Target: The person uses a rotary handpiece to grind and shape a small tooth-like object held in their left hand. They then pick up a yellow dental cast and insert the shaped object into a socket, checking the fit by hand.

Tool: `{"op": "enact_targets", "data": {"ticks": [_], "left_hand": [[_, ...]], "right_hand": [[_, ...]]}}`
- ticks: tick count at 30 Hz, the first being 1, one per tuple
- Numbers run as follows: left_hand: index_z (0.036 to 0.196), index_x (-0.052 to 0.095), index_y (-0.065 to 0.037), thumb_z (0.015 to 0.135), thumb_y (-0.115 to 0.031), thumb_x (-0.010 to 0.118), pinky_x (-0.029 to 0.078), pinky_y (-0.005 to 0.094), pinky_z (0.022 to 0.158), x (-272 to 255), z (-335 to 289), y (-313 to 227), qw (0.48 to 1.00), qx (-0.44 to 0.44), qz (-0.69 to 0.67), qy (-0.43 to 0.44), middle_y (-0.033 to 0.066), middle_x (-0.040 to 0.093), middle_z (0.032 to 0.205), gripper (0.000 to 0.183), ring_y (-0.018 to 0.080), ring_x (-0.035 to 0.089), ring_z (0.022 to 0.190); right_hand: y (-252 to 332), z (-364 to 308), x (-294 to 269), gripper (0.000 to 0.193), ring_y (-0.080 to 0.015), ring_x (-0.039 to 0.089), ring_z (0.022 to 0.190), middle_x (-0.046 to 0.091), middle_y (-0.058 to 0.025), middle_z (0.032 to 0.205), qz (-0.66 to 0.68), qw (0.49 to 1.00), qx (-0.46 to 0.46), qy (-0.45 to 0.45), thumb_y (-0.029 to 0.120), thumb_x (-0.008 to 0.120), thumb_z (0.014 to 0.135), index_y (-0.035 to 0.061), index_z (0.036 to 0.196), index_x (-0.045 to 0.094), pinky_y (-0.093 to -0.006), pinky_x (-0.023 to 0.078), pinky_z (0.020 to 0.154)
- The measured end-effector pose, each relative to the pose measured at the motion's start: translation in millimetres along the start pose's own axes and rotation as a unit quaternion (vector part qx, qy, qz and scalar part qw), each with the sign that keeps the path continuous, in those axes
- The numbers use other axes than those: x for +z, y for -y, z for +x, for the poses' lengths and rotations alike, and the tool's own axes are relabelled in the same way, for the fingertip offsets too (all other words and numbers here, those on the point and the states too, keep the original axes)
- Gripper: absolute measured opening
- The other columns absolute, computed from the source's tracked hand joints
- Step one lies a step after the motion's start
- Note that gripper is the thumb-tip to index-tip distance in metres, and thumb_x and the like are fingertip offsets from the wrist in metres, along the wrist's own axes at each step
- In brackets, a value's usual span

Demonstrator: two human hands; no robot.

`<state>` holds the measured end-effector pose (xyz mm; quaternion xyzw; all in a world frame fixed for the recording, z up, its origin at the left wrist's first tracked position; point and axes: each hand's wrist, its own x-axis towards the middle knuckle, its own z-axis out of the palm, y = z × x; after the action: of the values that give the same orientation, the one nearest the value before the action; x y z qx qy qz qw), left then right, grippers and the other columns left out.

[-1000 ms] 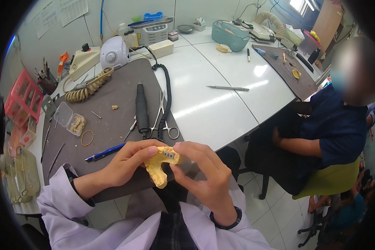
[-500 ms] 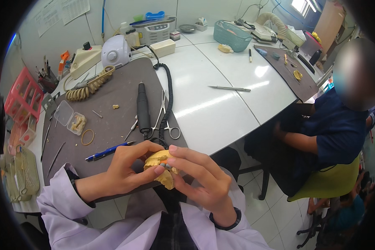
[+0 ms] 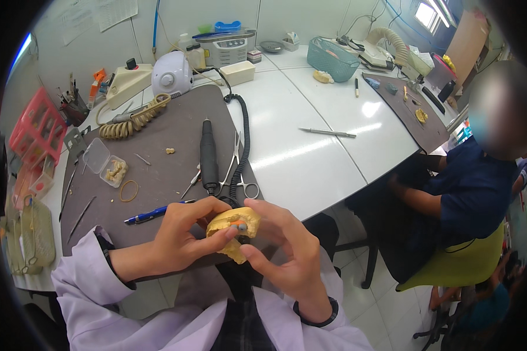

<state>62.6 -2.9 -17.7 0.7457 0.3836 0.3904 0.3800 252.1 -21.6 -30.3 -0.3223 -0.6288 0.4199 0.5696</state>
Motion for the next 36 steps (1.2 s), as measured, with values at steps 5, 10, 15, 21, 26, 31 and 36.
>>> {"op": "enact_targets", "data": {"ticks": [5,10,15,21,26,31,36], "left_hand": [[0.098,0.061,-0.003,0.086,-0.033,0.067,0.051,0.0283,0.055,-0.5,-1.4,-2.9,0.999,-0.007,0.036,-0.001,0.0109,0.066,0.072,0.032,0.0205,0.066,0.059],[0.094,0.059,-0.003,0.084,-0.034,0.066,0.048,0.0315,0.053,1.7,-0.3,0.5,0.999,-0.011,0.036,-0.006,0.0121,0.063,0.067,0.033,0.0252,0.063,0.057],[0.091,0.059,-0.003,0.084,-0.034,0.065,0.047,0.0332,0.053,3.4,-0.7,2.1,0.999,-0.028,0.039,-0.018,0.0132,0.061,0.065,0.033,0.0276,0.061,0.056],[0.092,0.058,-0.002,0.085,-0.037,0.063,0.046,0.0354,0.055,1.8,3.0,-2.3,0.998,-0.034,0.050,-0.016,0.0142,0.061,0.067,0.035,0.0297,0.061,0.059],[0.092,0.057,-0.003,0.086,-0.040,0.061,0.046,0.0369,0.056,-0.7,4.5,-4.5,0.996,-0.014,0.091,-0.017,0.0141,0.061,0.070,0.038,0.0314,0.060,0.061],[0.096,0.056,-0.003,0.087,-0.041,0.061,0.046,0.0362,0.055,-3.2,-2.2,-11.0,0.989,-0.004,0.140,-0.040,0.0132,0.061,0.073,0.039,0.0309,0.060,0.061],[0.110,0.053,-0.001,0.085,-0.032,0.068,0.052,0.0299,0.064,-11.5,-18.0,-33.4,0.989,-0.058,0.132,-0.015,0.0138,0.064,0.083,0.043,0.0228,0.066,0.071]], "right_hand": [[-1.8,-1.5,1.3,0.042,-0.0173,0.067,0.092,0.067,-0.0152,0.099,-0.026,0.998,0.065,0.005,-0.001,0.065,0.083,-0.0049,0.124,0.054,-0.0284,0.054,0.082],[-3.5,-2.2,8.1,0.040,-0.0171,0.067,0.087,0.068,-0.0151,0.095,-0.023,0.998,0.054,-0.034,-0.001,0.065,0.083,-0.0058,0.121,0.055,-0.0280,0.054,0.079],[-8.8,0.4,8.3,0.037,-0.0171,0.067,0.088,0.067,-0.0152,0.096,-0.029,0.998,0.050,-0.030,-0.002,0.065,0.083,-0.0069,0.119,0.057,-0.0279,0.054,0.080],[-10.7,3.2,7.7,0.038,-0.0170,0.067,0.088,0.067,-0.0144,0.095,-0.007,0.998,0.051,-0.039,-0.002,0.065,0.083,-0.0079,0.120,0.057,-0.0268,0.053,0.080],[-12.1,8.1,6.1,0.037,-0.0171,0.067,0.087,0.067,-0.0142,0.094,-0.004,0.999,0.040,-0.036,-0.002,0.063,0.083,-0.0079,0.120,0.057,-0.0269,0.053,0.080],[-14.6,8.3,12.6,0.036,-0.0171,0.067,0.085,0.067,-0.0138,0.093,-0.019,0.999,0.002,-0.038,-0.001,0.064,0.083,-0.0080,0.117,0.058,-0.0259,0.053,0.078],[-12.3,6.7,18.5,0.036,-0.0177,0.068,0.086,0.068,-0.0156,0.094,-0.010,1.000,-0.004,-0.024,0.000,0.067,0.081,-0.0078,0.115,0.060,-0.0267,0.054,0.078]]}}
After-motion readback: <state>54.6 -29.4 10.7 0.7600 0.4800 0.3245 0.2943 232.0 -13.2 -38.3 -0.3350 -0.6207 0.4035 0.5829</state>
